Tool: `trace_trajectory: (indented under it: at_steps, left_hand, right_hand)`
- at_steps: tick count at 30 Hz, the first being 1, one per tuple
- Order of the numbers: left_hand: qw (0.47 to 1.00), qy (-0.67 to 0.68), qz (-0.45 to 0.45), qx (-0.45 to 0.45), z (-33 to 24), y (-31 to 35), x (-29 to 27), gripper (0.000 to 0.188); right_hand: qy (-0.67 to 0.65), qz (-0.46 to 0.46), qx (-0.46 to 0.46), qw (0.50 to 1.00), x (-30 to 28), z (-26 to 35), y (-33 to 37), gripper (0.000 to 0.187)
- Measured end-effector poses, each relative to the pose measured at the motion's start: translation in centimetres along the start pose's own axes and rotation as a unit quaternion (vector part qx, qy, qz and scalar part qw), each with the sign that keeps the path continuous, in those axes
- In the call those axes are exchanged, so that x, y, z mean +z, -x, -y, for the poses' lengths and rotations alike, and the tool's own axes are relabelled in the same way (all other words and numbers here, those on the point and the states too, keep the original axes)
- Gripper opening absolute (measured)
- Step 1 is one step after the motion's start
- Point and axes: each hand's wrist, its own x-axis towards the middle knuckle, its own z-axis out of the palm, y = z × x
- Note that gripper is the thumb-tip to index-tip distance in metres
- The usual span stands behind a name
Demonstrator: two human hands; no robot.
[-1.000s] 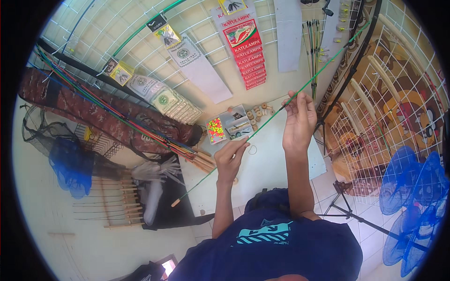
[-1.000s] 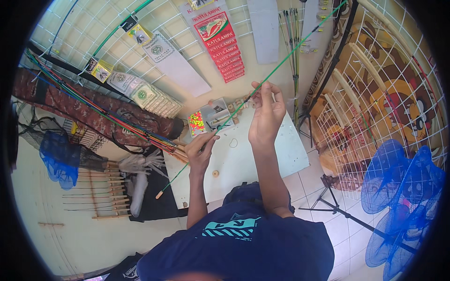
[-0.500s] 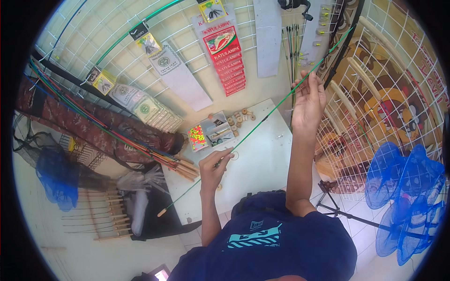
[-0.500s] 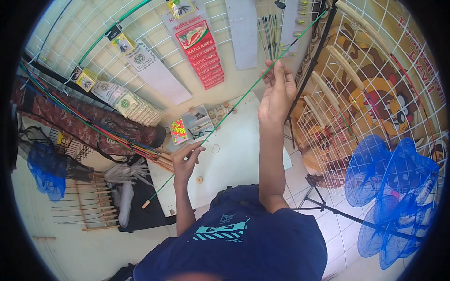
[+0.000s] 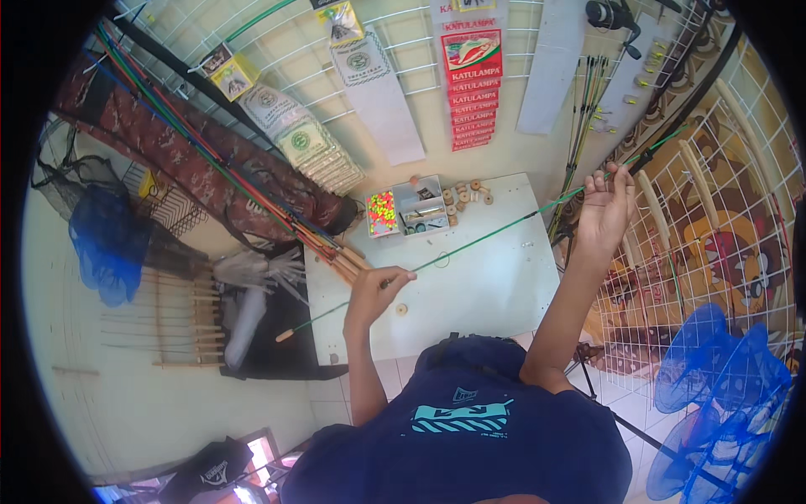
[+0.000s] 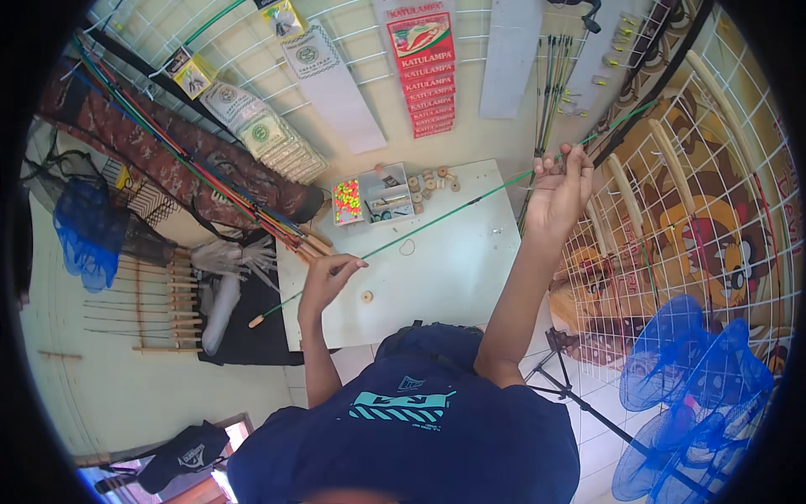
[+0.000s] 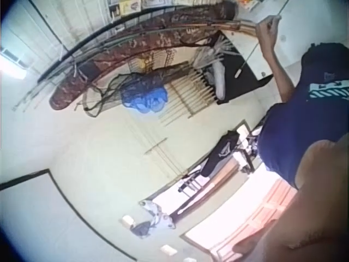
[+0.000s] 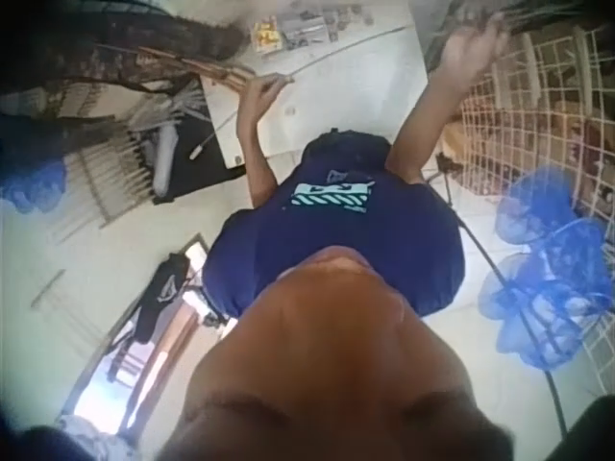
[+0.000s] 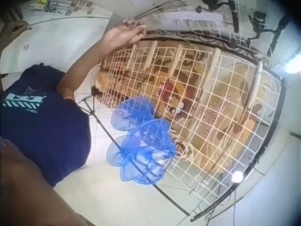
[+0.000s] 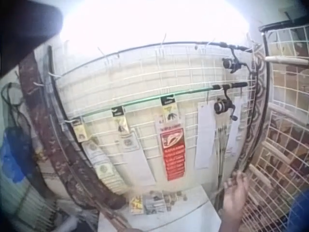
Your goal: The recorder is tying fishing line and attaching components to a fishing rod tip section.
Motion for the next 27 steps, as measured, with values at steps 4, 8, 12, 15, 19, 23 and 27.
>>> trace_trajectory:
  at_steps: [4, 8, 12, 15, 19, 23, 27]
  left_hand:
    - [0.999, -0.048, -0.016, -0.011, -1.6, 0.4, -1.9, 0.024]
    - [0.993, -0.091, 0.004, -0.075, -1.8, 0.6, -2.7, 0.026]
    - [0.993, -0.098, -0.04, -0.049, -0.2, 1.0, -3.0, 0.026]
    - [0.989, -0.133, -0.047, -0.049, 0.6, 1.1, -3.6, 0.024]
    - [0.988, -0.11, -0.028, -0.105, 2.8, 1.2, -4.3, 0.022]
    - [0.994, -0.055, -0.056, -0.079, 5.2, 1.4, -4.0, 0.024]
    - [0.995, -0.025, -0.046, -0.087, 5.5, 1.4, -3.6, 0.025]
  right_hand:
    - [-0.026, -0.004, 0.017, 0.999, -1.8, -1.5, 0.2, 0.014]
    - [-0.027, -0.014, 0.041, 0.999, -3.2, -2.9, 0.6, 0.014]
    - [-0.012, -0.039, 0.063, 0.997, -3.8, -4.2, 1.6, 0.015]
    - [-0.008, -0.042, 0.081, 0.996, -4.4, -5.3, 2.1, 0.015]
    - [-0.01, -0.027, 0.091, 0.995, -3.3, -6.1, 3.5, 0.015]
    - [-0.001, -0.009, 0.108, 0.994, -3.0, -6.7, 4.2, 0.015]
    - [0.008, -0.007, 0.104, 0.995, -2.3, -6.3, 5.0, 0.015]
